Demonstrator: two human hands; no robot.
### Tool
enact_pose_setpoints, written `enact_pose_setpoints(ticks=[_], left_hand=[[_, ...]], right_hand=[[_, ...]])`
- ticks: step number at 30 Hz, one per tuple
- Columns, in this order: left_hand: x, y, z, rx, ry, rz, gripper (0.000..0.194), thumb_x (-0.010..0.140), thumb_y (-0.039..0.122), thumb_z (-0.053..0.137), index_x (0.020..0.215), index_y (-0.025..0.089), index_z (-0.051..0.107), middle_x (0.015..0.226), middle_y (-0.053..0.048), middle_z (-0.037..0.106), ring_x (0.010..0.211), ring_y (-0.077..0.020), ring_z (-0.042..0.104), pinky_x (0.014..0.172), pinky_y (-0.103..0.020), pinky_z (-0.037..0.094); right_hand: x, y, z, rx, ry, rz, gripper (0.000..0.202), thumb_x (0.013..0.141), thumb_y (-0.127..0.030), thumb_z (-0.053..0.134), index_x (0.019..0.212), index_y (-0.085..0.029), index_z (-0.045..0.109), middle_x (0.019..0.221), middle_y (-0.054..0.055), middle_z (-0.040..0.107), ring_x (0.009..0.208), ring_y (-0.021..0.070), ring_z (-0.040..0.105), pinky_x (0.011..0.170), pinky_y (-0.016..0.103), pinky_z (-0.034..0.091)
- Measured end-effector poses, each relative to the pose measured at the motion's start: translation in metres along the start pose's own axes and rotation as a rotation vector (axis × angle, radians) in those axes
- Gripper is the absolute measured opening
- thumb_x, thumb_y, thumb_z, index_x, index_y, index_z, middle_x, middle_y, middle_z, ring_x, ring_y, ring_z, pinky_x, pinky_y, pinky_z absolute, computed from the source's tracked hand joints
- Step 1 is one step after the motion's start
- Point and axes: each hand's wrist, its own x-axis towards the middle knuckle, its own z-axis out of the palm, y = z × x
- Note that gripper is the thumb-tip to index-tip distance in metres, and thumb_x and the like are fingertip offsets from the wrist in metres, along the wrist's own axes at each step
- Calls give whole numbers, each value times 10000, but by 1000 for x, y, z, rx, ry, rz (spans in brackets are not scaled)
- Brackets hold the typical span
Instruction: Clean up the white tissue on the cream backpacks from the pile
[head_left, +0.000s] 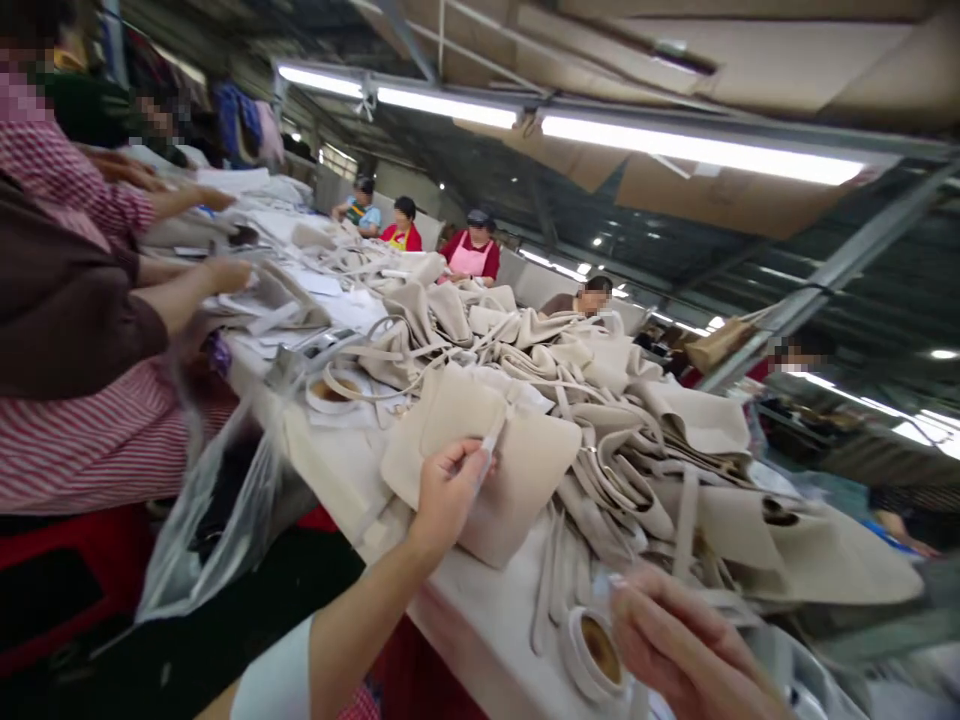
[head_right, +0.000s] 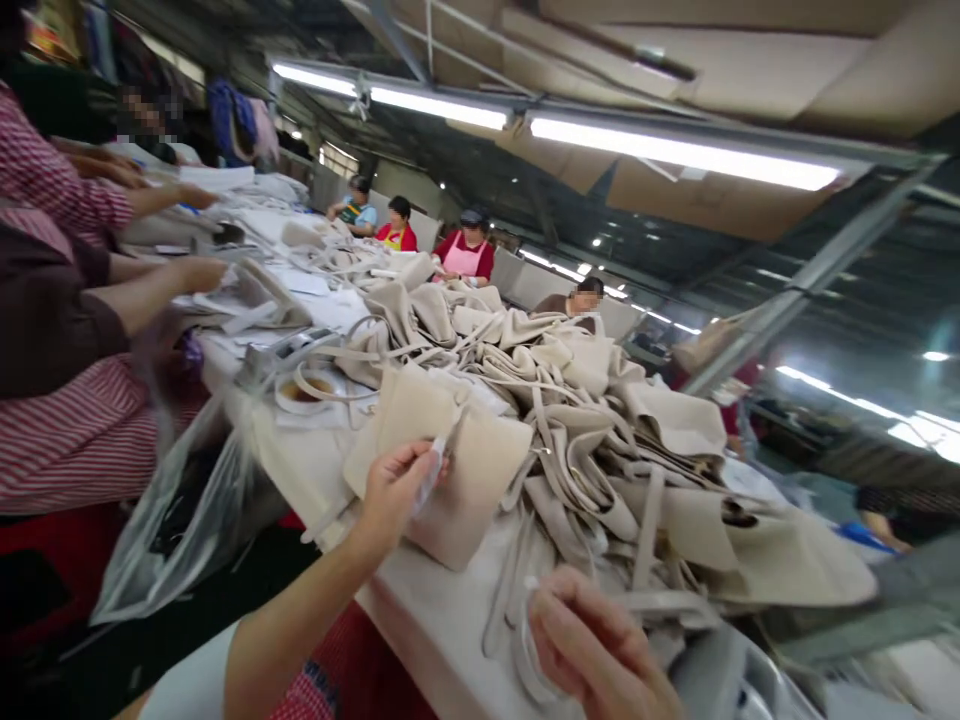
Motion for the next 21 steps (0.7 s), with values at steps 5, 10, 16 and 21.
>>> enact_pose_setpoints(ticks=[5,10,16,21], left_hand=[[-12,-4,2,156,34,206,165,839,314,656,824,177,747,773,-43,690,763,-179,596,735,-265,451],[-17,3,2,230,36,287,153,865,280,622,829,200,747,813,-54,676,810,-204,589,762,-282,446],[-20,-4,0,148,113,280,214,808,237,688,1020,210,696,828,-44,663,811,-206,589,811,-301,459],[-22,-6,-10,200,50,358,408,815,237,695,1220,228,650,932,-89,697,887,-237,611,922,-360,449]], right_hand=[[65,-71,83,-118,-405,-155,448,748,-595,701,620,-203,525,569,-46,388,538,101,273,486,253,199],[107,-65,90,-343,-280,-245,399,709,-543,665,554,-219,491,525,-58,356,521,108,279,484,263,229],[113,-59,90,-488,-152,-319,361,688,-505,625,491,-229,504,485,-40,407,521,131,356,493,281,277],[114,-59,93,-537,-131,-309,356,704,-503,596,493,-226,520,484,-37,424,517,130,364,484,278,273]])
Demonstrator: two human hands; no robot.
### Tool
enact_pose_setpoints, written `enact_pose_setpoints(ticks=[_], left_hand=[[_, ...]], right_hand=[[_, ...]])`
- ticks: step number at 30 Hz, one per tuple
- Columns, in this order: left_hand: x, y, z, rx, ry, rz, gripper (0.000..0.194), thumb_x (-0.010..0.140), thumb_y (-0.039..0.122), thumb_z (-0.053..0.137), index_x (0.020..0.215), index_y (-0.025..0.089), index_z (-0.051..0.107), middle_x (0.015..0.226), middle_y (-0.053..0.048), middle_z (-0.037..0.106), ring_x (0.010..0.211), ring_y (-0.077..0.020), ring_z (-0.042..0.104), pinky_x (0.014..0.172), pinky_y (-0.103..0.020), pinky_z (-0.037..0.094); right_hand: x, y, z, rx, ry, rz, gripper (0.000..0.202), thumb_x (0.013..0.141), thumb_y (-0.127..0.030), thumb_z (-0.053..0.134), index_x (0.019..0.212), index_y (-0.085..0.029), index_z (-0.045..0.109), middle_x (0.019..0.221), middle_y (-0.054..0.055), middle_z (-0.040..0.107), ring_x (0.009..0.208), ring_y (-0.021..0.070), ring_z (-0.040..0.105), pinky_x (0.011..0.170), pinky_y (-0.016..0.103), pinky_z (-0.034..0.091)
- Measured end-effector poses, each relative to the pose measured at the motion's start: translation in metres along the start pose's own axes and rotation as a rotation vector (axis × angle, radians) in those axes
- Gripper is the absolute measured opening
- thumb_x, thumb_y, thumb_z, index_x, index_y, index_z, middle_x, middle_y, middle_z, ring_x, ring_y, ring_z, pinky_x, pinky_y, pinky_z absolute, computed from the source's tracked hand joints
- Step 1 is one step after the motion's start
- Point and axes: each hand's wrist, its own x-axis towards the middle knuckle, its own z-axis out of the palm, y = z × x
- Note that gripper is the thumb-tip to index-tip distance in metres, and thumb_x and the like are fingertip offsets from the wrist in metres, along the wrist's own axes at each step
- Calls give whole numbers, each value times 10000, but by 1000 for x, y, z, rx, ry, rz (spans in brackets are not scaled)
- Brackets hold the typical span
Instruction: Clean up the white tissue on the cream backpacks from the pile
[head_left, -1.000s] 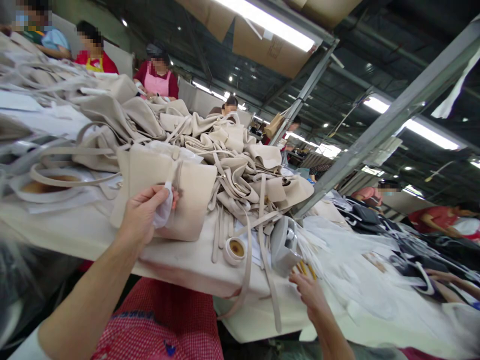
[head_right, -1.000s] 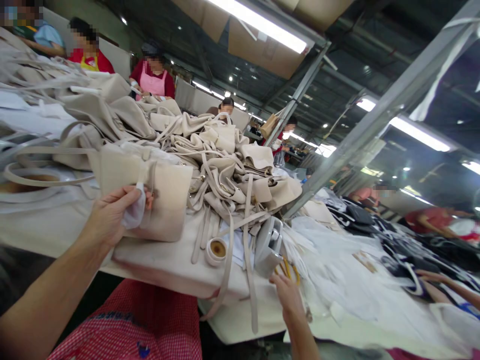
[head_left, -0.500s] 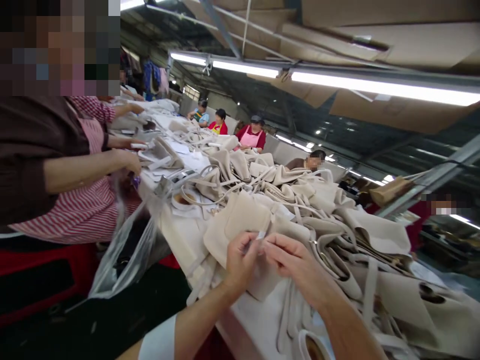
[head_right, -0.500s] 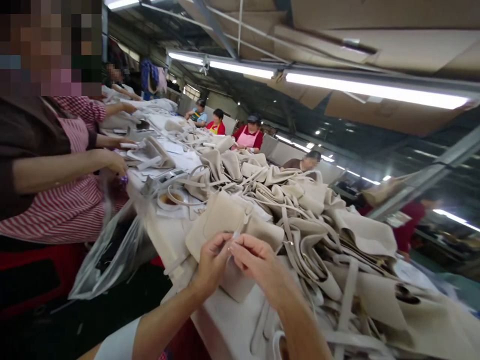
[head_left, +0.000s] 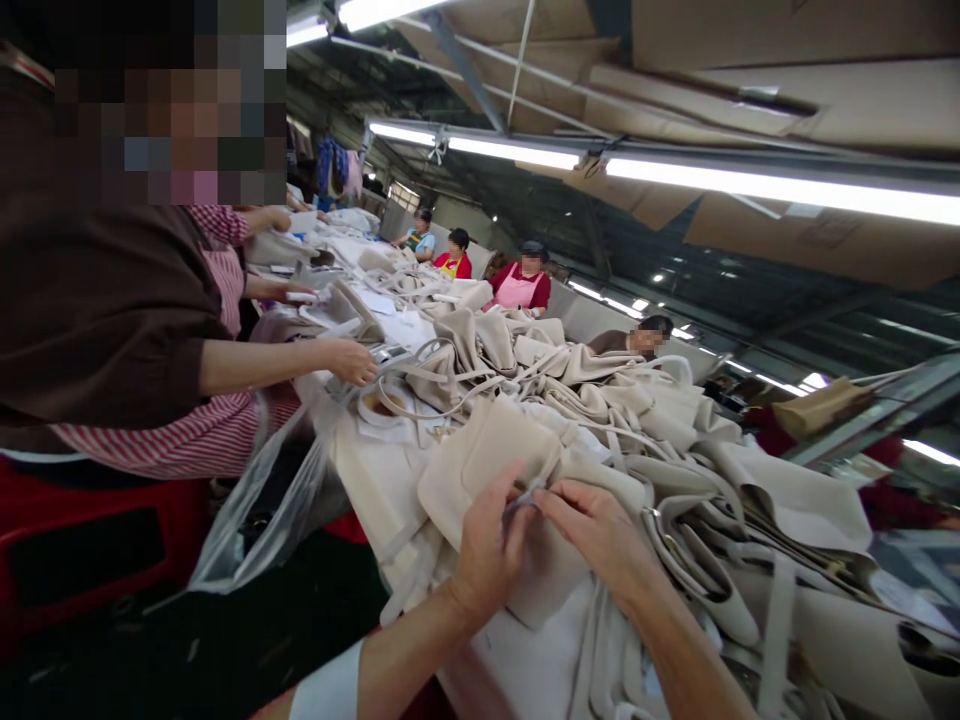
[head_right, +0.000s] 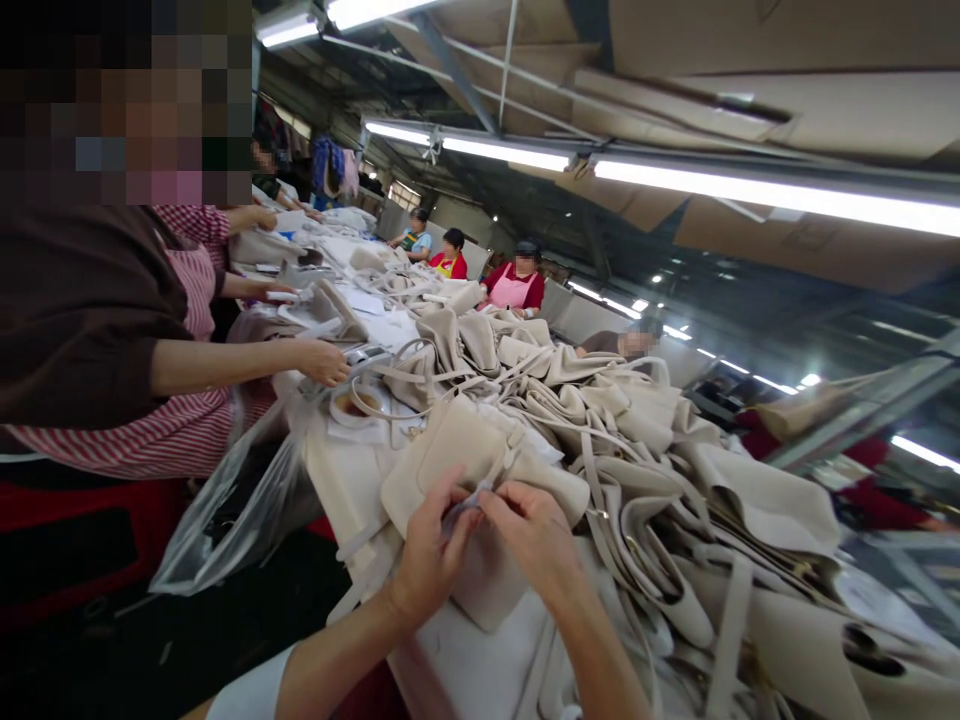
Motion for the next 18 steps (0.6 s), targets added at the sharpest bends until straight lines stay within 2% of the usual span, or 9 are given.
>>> enact_pose_setpoints(ticks=[3,5,6,8,10,12,14,18], left_hand=[[4,7,-6,62,-105,69,302,839,246,658,1134,240,723,997,-114,706,965,-257,609,938,-363,443],[8,14,-6,42,-112,46,234,832,260,663,1044,238,760,974,-109,713,943,-249,615,893,-340,457],[10,18,-6,14,-92,-9,198,815,269,679,985,228,771,930,-100,716,893,-237,620,846,-326,468],[13,23,-3,-88,-49,-205,148,760,298,720,857,194,763,785,-69,698,720,-189,601,689,-289,470],[15,26,0,-234,-52,-429,185,703,334,749,777,168,715,638,-21,631,541,-125,513,524,-244,401],[16,27,2,-356,-68,-547,247,663,364,768,753,163,656,578,9,587,464,-90,453,450,-216,338],[16,25,4,-428,-37,-557,300,629,368,791,736,177,585,568,25,578,455,-85,463,437,-204,328],[17,20,6,-500,62,-518,417,563,290,845,718,202,467,575,55,561,501,-87,513,491,-197,356]], right_hand=[[0,2,-1,25,-4,-29,348,705,-482,618,498,-217,527,490,-39,427,512,120,350,471,269,268],[0,4,-2,59,-20,-17,337,701,-479,633,514,-212,544,484,-44,427,498,114,344,462,263,264],[-1,6,-3,74,-33,0,326,697,-480,635,529,-209,562,480,-46,431,490,112,346,457,260,262],[-1,9,-3,93,-46,26,303,688,-483,628,573,-203,611,478,-46,449,480,112,359,456,255,271],[0,11,-1,103,-34,9,287,681,-477,625,609,-200,652,487,-42,475,489,117,389,470,253,302],[1,14,5,142,-15,-21,275,672,-463,644,603,-197,662,499,-36,499,512,125,428,495,253,346],[4,17,12,242,6,-19,266,649,-457,686,622,-192,673,511,-32,528,529,134,462,512,256,382],[7,21,25,488,70,20,398,594,-429,772,910,-195,713,617,-7,646,597,180,560,576,295,467]])
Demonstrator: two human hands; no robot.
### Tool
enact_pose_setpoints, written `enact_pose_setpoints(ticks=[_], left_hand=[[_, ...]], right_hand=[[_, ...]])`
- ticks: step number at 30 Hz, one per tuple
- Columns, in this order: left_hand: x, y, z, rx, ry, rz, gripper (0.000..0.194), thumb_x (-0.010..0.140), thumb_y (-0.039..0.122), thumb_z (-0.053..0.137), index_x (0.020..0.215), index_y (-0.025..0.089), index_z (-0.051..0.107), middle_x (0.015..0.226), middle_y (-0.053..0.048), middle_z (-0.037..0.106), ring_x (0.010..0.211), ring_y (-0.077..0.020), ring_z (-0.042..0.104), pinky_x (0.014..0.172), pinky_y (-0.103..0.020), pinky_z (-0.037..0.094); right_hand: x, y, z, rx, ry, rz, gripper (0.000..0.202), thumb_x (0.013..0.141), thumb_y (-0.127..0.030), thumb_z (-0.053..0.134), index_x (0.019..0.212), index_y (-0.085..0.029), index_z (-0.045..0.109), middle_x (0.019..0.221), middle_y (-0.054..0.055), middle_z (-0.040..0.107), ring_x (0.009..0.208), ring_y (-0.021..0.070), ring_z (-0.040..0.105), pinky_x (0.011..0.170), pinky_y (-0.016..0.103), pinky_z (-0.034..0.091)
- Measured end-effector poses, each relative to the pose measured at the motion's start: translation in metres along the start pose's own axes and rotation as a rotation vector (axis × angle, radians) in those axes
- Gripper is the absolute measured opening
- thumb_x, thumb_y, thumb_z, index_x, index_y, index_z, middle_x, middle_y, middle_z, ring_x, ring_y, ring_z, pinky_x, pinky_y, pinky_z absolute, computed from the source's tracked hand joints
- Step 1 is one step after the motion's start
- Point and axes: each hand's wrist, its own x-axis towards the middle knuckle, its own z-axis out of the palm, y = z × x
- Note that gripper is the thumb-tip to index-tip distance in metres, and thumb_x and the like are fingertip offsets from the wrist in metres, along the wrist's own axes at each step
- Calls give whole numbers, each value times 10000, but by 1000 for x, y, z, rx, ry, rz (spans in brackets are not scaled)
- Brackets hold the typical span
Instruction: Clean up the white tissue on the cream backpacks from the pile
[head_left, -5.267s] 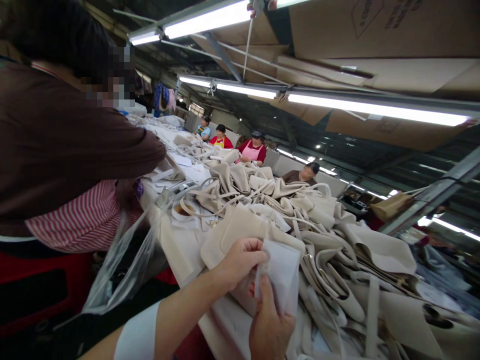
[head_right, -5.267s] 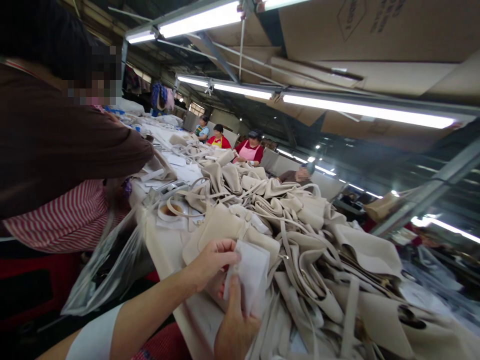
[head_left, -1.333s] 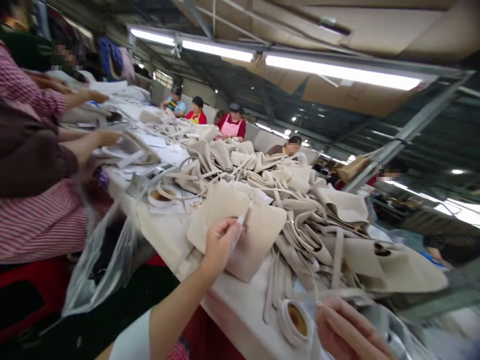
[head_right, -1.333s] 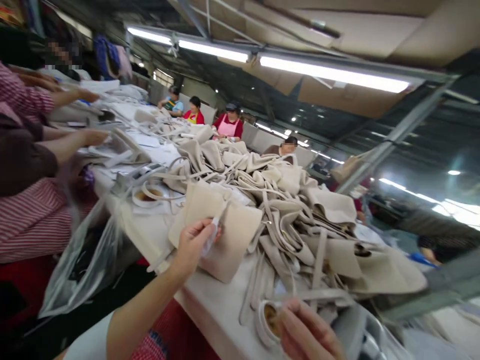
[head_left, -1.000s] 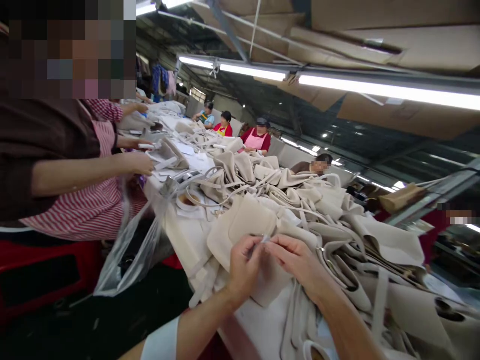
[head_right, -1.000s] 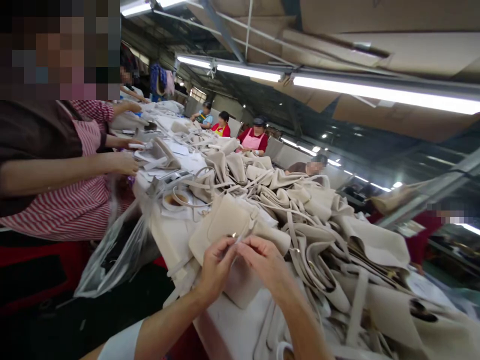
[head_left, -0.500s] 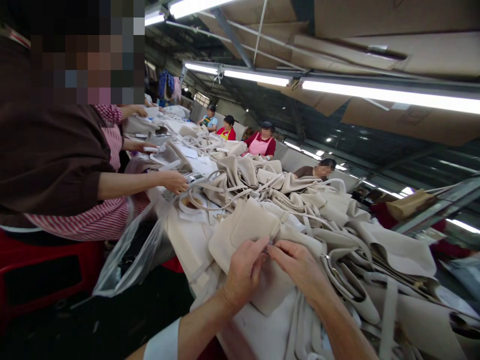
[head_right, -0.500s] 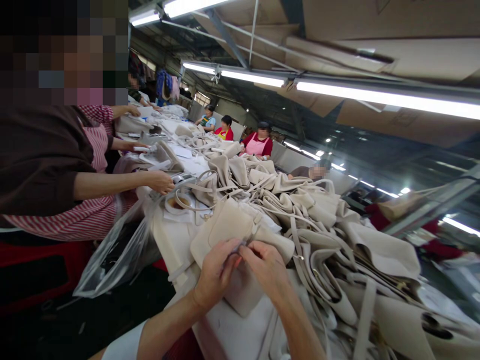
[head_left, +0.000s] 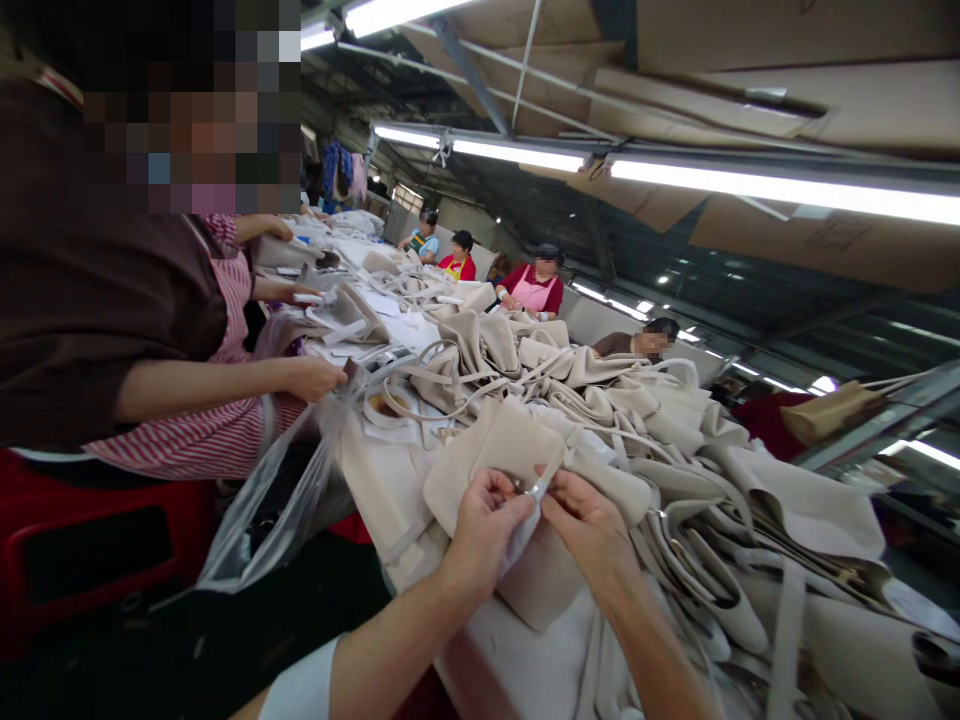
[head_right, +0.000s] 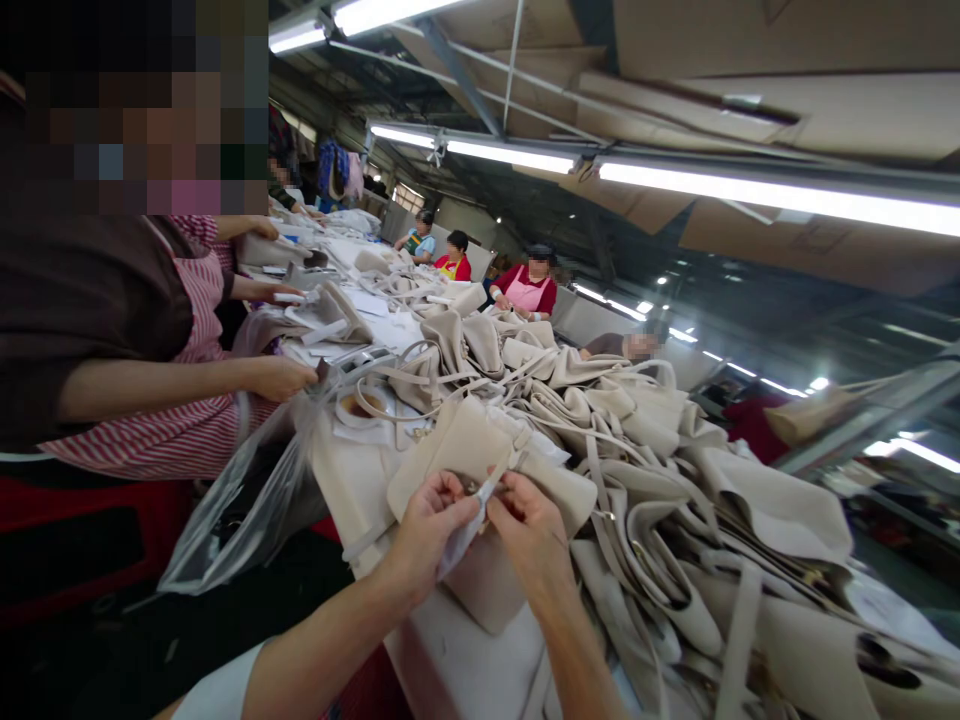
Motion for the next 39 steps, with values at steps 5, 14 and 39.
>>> enact_pose_setpoints(ticks=[5,14,39], left_hand=[[1,-2,-3,-25,-30,16,438,560,287,866,698,191,462,598,56,563,533,-67,490,523,-189,346],[0,3,-9,-103,-201,-250,501,447,265,932,716,176,519,641,20,643,520,-111,575,523,-230,434],[-4,8,-11,-35,-183,-261,452,485,245,924,764,149,582,708,-13,693,599,-131,627,618,-253,472]], right_hand=[[-7,-6,2,235,5,81,428,600,-287,783,1009,-199,693,769,19,710,464,67,404,449,203,348],[-9,-5,-10,411,-209,114,538,664,-418,848,1129,-225,657,733,-34,580,469,59,434,403,186,369],[-13,21,-16,384,-278,84,497,703,-332,833,1175,-239,705,906,62,747,477,48,325,442,211,240]])
